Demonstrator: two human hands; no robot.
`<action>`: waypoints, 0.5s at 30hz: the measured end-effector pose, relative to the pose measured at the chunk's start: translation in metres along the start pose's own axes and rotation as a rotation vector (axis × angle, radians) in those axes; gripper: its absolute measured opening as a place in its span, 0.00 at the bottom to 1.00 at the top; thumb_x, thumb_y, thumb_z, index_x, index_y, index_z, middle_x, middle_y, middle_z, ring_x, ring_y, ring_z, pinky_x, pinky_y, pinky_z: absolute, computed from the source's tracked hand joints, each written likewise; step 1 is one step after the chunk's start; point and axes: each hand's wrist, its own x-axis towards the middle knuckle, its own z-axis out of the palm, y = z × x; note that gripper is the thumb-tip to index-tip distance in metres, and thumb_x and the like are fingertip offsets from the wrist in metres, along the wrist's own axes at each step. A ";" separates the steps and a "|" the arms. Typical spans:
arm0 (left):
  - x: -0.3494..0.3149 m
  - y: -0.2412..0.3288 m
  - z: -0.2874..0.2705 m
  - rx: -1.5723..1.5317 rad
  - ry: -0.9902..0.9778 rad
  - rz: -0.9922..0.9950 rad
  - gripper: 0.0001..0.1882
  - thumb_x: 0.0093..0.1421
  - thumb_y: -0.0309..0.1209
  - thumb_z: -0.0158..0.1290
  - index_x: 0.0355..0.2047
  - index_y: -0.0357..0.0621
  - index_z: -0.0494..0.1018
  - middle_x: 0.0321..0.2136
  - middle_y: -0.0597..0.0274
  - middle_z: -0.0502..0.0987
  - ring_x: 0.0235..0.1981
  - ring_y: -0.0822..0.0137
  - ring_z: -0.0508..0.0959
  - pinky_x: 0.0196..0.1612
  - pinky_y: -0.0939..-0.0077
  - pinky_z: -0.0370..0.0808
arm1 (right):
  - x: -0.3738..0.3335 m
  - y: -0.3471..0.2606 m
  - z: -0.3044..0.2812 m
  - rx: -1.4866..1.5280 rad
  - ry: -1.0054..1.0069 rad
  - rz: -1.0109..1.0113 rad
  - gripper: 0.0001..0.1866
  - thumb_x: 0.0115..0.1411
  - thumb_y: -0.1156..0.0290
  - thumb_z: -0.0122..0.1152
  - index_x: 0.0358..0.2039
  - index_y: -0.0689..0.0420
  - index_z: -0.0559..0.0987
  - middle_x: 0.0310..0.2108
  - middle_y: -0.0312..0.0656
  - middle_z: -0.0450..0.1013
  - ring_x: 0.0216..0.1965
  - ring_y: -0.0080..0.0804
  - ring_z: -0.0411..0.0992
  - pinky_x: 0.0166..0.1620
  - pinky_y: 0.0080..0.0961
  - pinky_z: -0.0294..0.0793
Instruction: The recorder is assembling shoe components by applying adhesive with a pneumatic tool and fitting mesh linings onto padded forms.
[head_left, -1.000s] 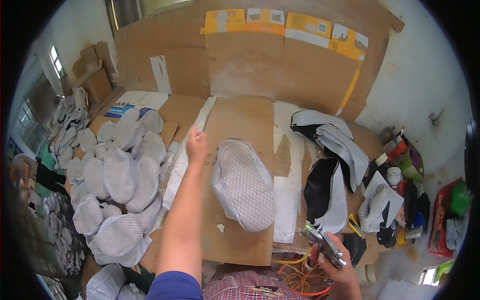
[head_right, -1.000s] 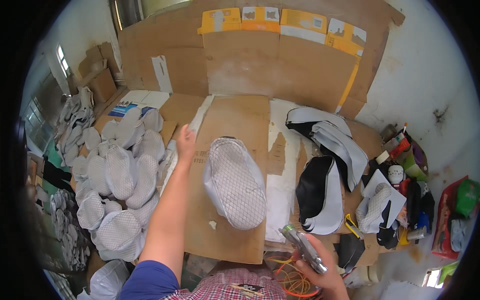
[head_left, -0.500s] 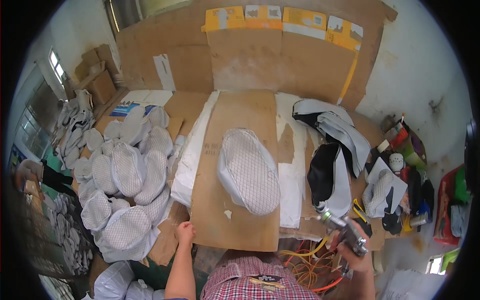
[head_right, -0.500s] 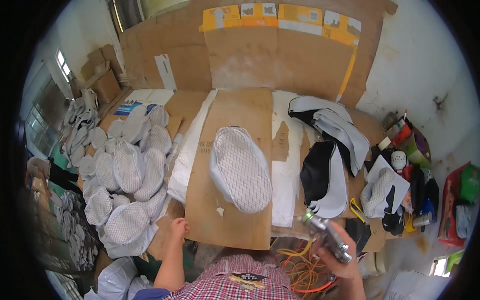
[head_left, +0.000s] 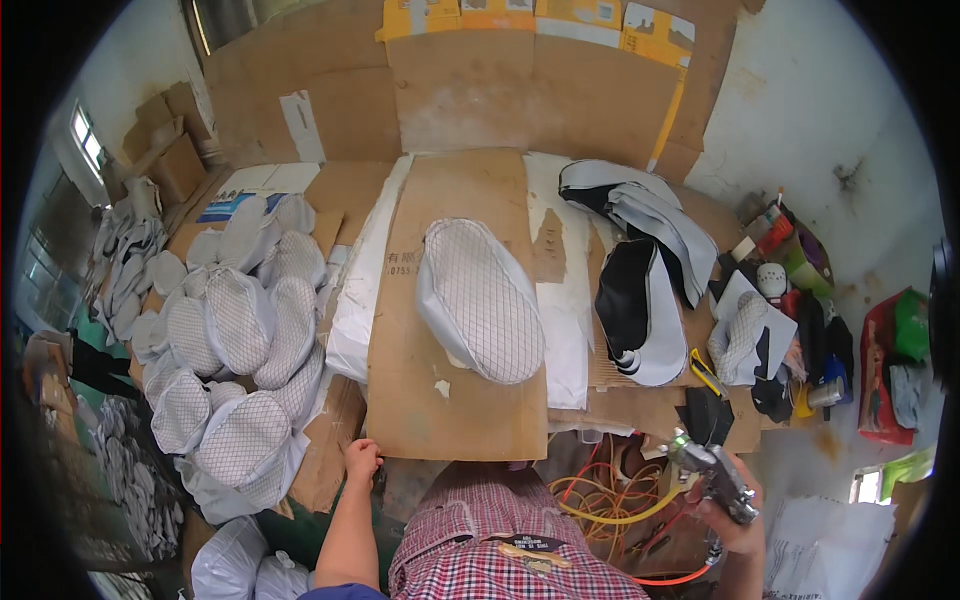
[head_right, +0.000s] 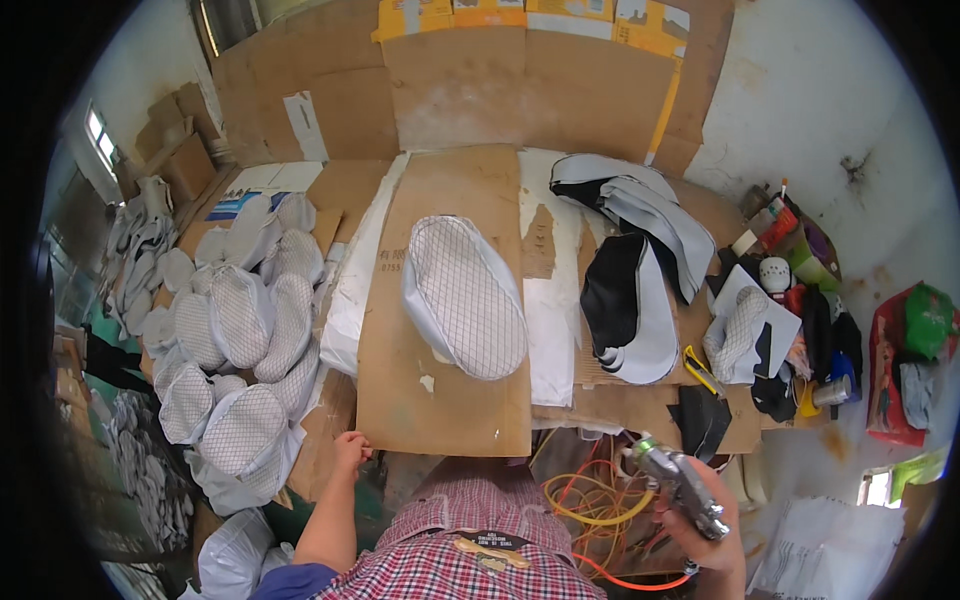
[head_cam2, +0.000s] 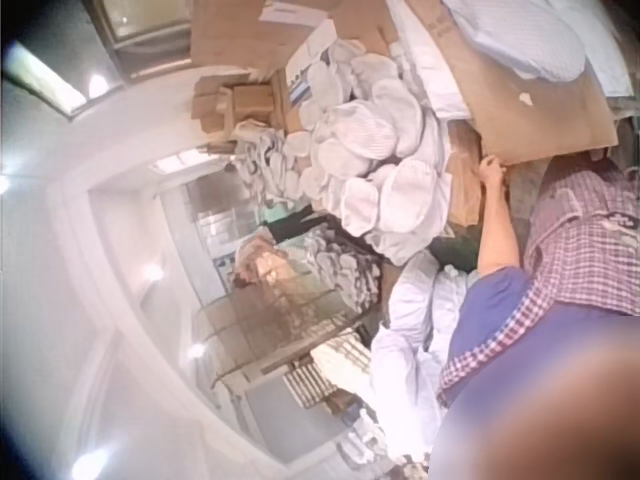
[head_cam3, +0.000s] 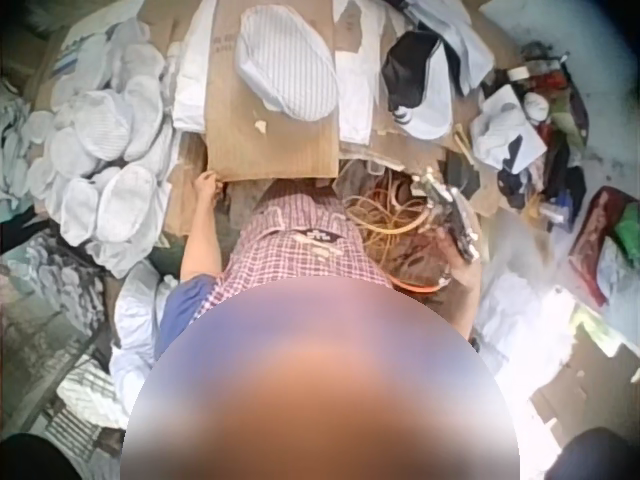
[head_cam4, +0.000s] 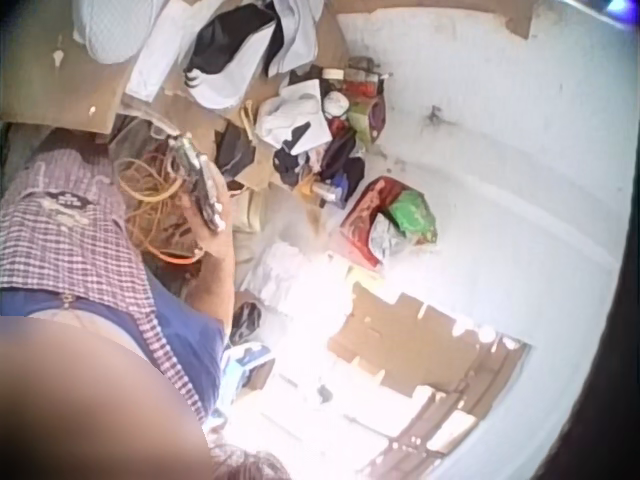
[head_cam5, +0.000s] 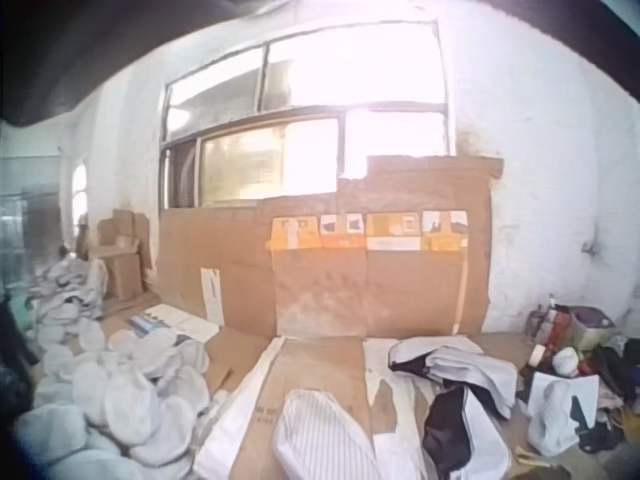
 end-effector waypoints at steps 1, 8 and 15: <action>0.000 -0.003 -0.003 0.002 -0.005 0.001 0.08 0.54 0.27 0.46 0.34 0.43 0.70 0.23 0.65 0.74 0.16 0.75 0.72 0.16 0.83 0.67 | -0.005 0.000 -0.005 -0.013 -0.004 0.013 0.30 0.46 0.82 0.58 0.52 0.62 0.63 0.30 0.41 0.71 0.30 0.26 0.71 0.34 0.20 0.71; -0.003 -0.004 -0.007 0.000 0.016 -0.005 0.07 0.53 0.26 0.47 0.33 0.42 0.70 0.22 0.64 0.73 0.14 0.74 0.70 0.16 0.83 0.65 | -0.023 -0.006 0.004 -0.017 -0.015 0.076 0.28 0.45 0.81 0.60 0.50 0.62 0.66 0.28 0.39 0.71 0.29 0.23 0.70 0.35 0.19 0.70; -0.001 0.023 0.009 -0.080 -0.060 0.075 0.09 0.52 0.25 0.46 0.35 0.42 0.69 0.23 0.64 0.73 0.17 0.74 0.72 0.20 0.81 0.69 | -0.017 -0.003 -0.013 -0.215 -0.127 0.050 0.28 0.45 0.81 0.61 0.49 0.63 0.67 0.30 0.37 0.72 0.30 0.21 0.69 0.36 0.18 0.68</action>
